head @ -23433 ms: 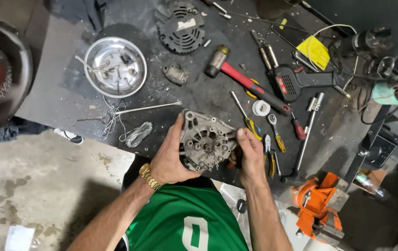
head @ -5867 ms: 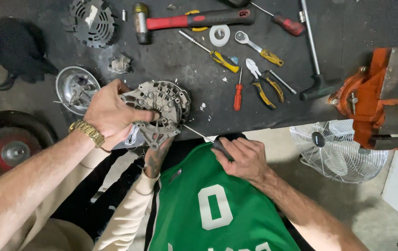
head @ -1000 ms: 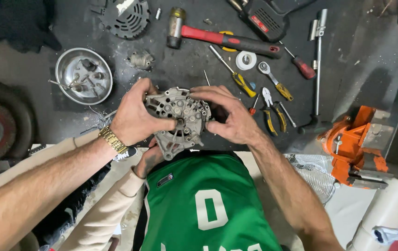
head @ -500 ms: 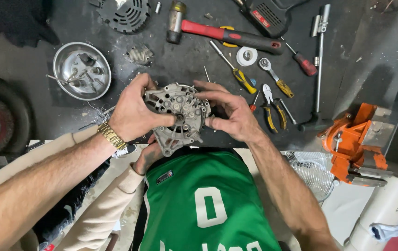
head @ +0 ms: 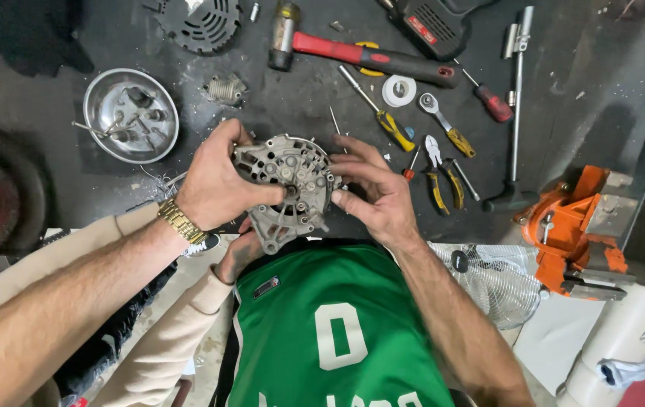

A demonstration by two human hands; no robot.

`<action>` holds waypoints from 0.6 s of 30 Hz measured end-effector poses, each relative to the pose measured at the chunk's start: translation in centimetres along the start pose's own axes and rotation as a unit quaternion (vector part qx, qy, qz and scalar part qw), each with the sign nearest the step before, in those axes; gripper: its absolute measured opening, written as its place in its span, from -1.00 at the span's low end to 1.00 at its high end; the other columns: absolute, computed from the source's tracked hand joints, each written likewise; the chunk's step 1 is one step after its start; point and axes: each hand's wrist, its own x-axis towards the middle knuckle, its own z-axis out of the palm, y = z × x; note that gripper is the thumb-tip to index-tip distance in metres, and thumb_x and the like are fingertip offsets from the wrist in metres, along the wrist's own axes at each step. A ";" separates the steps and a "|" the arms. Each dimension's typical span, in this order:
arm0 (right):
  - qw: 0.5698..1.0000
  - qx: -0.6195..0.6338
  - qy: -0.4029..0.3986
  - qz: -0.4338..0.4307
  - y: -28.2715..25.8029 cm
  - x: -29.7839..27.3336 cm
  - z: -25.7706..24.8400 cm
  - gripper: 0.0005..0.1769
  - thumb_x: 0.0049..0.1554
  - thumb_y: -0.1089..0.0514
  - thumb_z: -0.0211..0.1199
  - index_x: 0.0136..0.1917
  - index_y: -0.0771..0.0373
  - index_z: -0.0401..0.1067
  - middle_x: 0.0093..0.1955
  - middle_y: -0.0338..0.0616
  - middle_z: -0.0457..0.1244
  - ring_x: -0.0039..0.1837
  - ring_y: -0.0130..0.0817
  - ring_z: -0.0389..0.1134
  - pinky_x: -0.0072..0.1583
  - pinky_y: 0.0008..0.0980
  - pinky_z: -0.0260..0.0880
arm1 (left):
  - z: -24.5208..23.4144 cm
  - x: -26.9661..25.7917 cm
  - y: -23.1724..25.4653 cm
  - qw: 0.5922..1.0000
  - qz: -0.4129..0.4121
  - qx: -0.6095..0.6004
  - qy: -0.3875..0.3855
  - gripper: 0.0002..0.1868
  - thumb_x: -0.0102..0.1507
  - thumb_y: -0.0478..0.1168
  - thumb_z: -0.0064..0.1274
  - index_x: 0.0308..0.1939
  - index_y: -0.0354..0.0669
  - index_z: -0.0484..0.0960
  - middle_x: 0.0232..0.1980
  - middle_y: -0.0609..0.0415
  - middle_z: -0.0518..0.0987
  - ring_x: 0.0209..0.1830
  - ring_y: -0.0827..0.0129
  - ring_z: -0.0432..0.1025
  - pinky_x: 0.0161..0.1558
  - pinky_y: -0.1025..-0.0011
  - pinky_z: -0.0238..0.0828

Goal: The person disassembles a mechanical component on a workbench, using a hammer to tap parts and a screwdriver to pry sections apart. They remove a cover to reveal the internal rotor and stator, then manipulate the internal components by hand.

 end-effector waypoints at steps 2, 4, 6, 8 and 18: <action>1.000 -0.002 -0.002 0.008 -0.4 0.1 0.0 -0.63 0.07 0.34 0.43 0.17 0.36 0.52 0.52 0.13 0.12 0.40 -0.16 0.30 0.28 -0.38 0.39 | 0.1 -0.3 0.0 1.000 0.001 0.001 -0.002 -0.29 -0.25 0.01 0.56 -0.28 -0.13 0.39 -0.28 -0.03 0.37 -0.31 0.09 0.35 -0.21 0.21 0.27; 1.000 -0.004 -0.023 0.016 -0.8 0.6 0.0 -0.64 0.05 0.37 0.42 0.15 0.33 0.52 0.55 0.12 0.11 0.40 -0.19 0.29 0.28 -0.41 0.37 | -0.2 -0.3 0.3 1.000 -0.007 -0.005 0.000 -0.28 -0.27 0.00 0.56 -0.27 -0.14 0.40 -0.30 -0.04 0.37 -0.31 0.07 0.35 -0.19 0.19 0.27; 0.999 0.005 -0.018 0.038 -0.9 0.6 -0.1 -0.61 0.03 0.37 0.44 0.16 0.35 0.52 0.53 0.12 0.14 0.40 -0.20 0.30 0.27 -0.45 0.39 | -0.3 -0.1 0.4 1.000 0.005 -0.005 0.005 -0.27 -0.28 0.01 0.56 -0.26 -0.14 0.41 -0.30 -0.05 0.35 -0.31 0.06 0.35 -0.19 0.19 0.27; 0.998 0.015 -0.014 0.064 -0.8 0.4 0.0 -0.57 0.00 0.37 0.45 0.16 0.37 0.52 0.50 0.12 0.17 0.40 -0.22 0.32 0.26 -0.49 0.40 | -0.5 -0.3 0.7 1.000 0.013 -0.007 0.009 -0.26 -0.29 0.01 0.57 -0.26 -0.14 0.41 -0.30 -0.06 0.34 -0.32 0.05 0.34 -0.19 0.19 0.27; 0.985 0.167 -0.043 -0.023 -6.8 -0.4 -1.0 -0.09 0.10 0.20 0.32 0.61 0.38 -0.03 0.62 0.39 -0.01 0.68 0.11 0.03 0.70 -0.01 -0.02 | -6.0 -1.0 8.4 0.996 0.067 -0.037 -0.053 -0.41 -0.19 -0.21 0.41 -0.29 -0.05 0.28 -0.26 0.26 0.37 -0.35 0.54 0.23 -0.40 0.54 0.20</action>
